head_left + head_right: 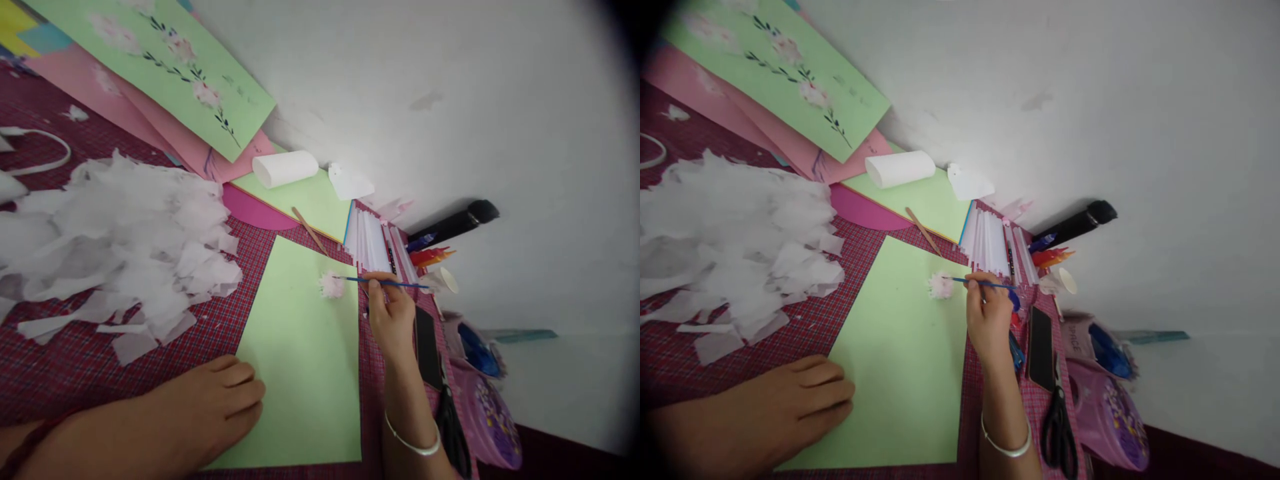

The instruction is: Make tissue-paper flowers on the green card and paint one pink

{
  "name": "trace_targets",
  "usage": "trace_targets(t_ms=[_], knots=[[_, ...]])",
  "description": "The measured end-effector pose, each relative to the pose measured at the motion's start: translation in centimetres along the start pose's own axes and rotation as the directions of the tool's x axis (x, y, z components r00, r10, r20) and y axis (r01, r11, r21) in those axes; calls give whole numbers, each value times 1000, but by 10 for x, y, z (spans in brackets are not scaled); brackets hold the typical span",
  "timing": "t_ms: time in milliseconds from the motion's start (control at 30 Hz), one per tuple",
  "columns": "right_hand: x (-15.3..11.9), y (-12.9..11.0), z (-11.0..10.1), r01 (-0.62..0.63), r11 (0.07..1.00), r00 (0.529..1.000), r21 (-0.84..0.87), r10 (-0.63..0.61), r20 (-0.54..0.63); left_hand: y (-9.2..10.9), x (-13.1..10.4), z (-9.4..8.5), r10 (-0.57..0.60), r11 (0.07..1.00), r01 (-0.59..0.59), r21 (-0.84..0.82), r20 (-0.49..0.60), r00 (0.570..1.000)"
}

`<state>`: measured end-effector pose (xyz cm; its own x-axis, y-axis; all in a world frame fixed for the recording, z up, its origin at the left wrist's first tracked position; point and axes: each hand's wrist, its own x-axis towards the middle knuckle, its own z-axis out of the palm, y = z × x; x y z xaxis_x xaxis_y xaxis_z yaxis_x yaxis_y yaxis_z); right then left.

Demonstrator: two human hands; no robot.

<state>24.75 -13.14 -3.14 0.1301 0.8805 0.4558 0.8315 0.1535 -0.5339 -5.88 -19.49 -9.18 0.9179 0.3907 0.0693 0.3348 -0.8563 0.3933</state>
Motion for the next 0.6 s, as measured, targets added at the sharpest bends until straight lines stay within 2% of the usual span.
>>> trace_targets(t_ms=[133,267,433,600], knots=[[-4,1,-1,-9,999,999,46,11,-51,-1,4,-6,35,999,-36,-16,-34,999],[-4,-1,-3,13,1000,1000,13,-13,-6,-3,10,-14,79,996,-83,-31,-97,992],[-6,4,-2,3,998,998,64,1,-68,-3,10,-12,94,993,-105,-51,-174,980],[-7,4,3,-8,997,1000,72,7,14,-3,9,-13,70,995,-80,-62,-151,986]])
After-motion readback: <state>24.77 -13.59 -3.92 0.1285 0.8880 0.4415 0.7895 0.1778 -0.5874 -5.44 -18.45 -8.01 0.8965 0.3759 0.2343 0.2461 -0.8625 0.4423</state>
